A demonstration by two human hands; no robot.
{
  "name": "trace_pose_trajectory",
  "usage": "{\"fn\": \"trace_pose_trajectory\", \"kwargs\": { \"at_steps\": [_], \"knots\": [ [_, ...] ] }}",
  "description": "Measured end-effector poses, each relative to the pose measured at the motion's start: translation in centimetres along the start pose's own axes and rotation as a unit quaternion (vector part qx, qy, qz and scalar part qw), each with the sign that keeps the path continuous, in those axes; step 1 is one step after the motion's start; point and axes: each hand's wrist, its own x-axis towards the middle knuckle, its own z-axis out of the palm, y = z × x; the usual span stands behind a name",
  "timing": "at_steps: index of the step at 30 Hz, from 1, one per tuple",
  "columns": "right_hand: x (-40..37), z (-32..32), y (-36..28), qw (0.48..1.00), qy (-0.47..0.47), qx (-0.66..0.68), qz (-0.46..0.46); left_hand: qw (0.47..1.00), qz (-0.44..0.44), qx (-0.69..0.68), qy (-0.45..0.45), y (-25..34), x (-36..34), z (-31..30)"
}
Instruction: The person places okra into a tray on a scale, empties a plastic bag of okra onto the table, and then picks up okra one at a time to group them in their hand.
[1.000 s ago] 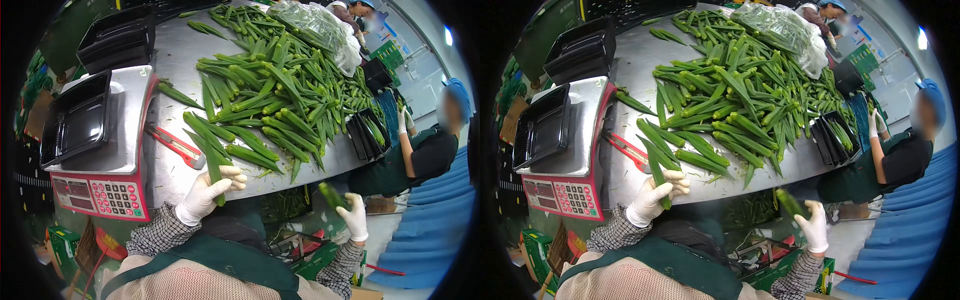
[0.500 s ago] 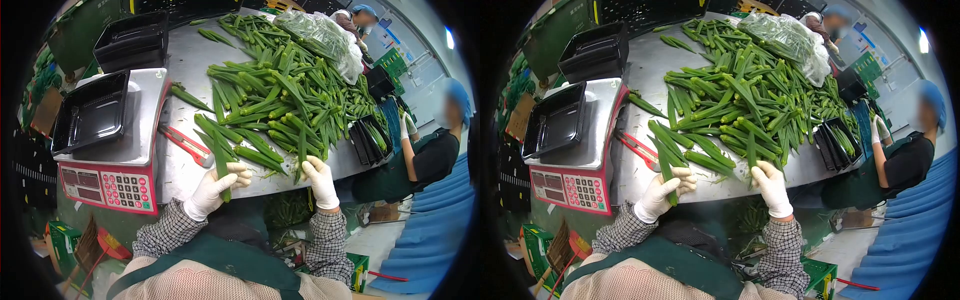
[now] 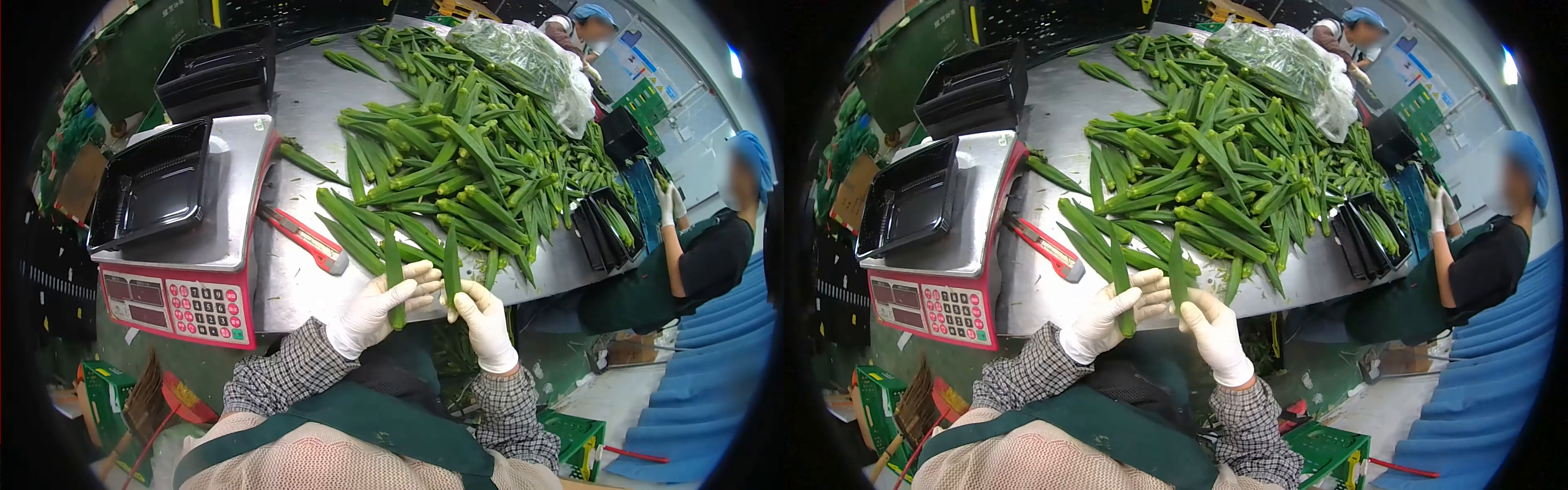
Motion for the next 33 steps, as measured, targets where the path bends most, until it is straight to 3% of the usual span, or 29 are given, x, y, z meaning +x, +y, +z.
{"fn": "trace_pose_trajectory", "kwargs": {
  "at_steps": [4, 8, 11, 13, 16, 17, 19, 21, 23, 25, 26, 29, 30, 31, 33],
  "knots": [
    [0.2, 1.3, 0.5, 0.999, 0.047, 0.001, -0.010, 1.000, -0.007, 0.023, -0.016, 0.4, -0.1, 0.4],
    [0.6, 1.6, 0.7, 1.000, 0.013, 0.012, -0.001, 0.998, 0.006, 0.050, -0.026, 0.1, 0.2, 0.0],
    [0.8, 1.5, 0.9, 0.997, -0.027, 0.065, 0.019, 0.998, -0.051, -0.015, -0.023, 0.6, -0.1, 0.2],
    [0.9, 1.5, 1.0, 0.996, -0.039, 0.073, 0.030, 0.999, -0.045, -0.003, -0.019, 0.6, -0.2, 0.3],
    [0.4, 2.7, 0.5, 0.993, -0.038, -0.101, 0.046, 0.999, -0.028, 0.017, -0.008, 0.4, -0.2, 0.3],
    [0.7, 2.1, 1.0, 0.955, -0.051, -0.258, -0.133, 0.999, -0.020, 0.025, -0.002, 0.4, -0.2, 0.2],
    [1.4, 1.4, -1.3, 0.916, 0.080, -0.344, -0.191, 1.000, -0.011, 0.015, 0.009, 0.4, -0.2, 0.2],
    [3.3, -2.3, -1.5, 0.843, 0.198, -0.426, -0.261, 1.000, -0.008, -0.022, 0.017, 0.6, -0.1, 0.2],
    [4.7, -5.3, -1.7, 0.726, 0.260, -0.579, -0.265, 0.999, -0.017, -0.031, 0.020, 0.5, -0.2, 0.0],
    [5.7, -8.7, 0.0, 0.695, 0.227, -0.643, -0.227, 0.999, -0.025, -0.040, 0.024, 0.5, -0.2, -0.2],
    [5.7, -8.9, -0.4, 0.678, 0.224, -0.650, -0.260, 0.999, -0.027, -0.033, 0.024, 0.5, -0.1, -0.3],
    [4.2, -7.5, -1.2, 0.840, 0.201, -0.470, -0.181, 0.999, -0.018, -0.023, 0.037, 0.4, -0.2, -0.4],
    [3.6, -6.4, -1.3, 0.910, 0.184, -0.352, -0.122, 0.999, -0.013, -0.023, 0.042, 0.3, -0.2, -0.2],
    [3.2, -4.6, -1.5, 0.945, 0.154, -0.268, -0.106, 0.999, -0.010, -0.021, 0.044, 0.2, -0.1, 0.1],
    [2.2, -0.5, -2.5, 0.923, 0.046, -0.339, -0.179, 0.999, 0.023, -0.025, 0.039, 0.1, 0.1, 0.7]
  ]
}}
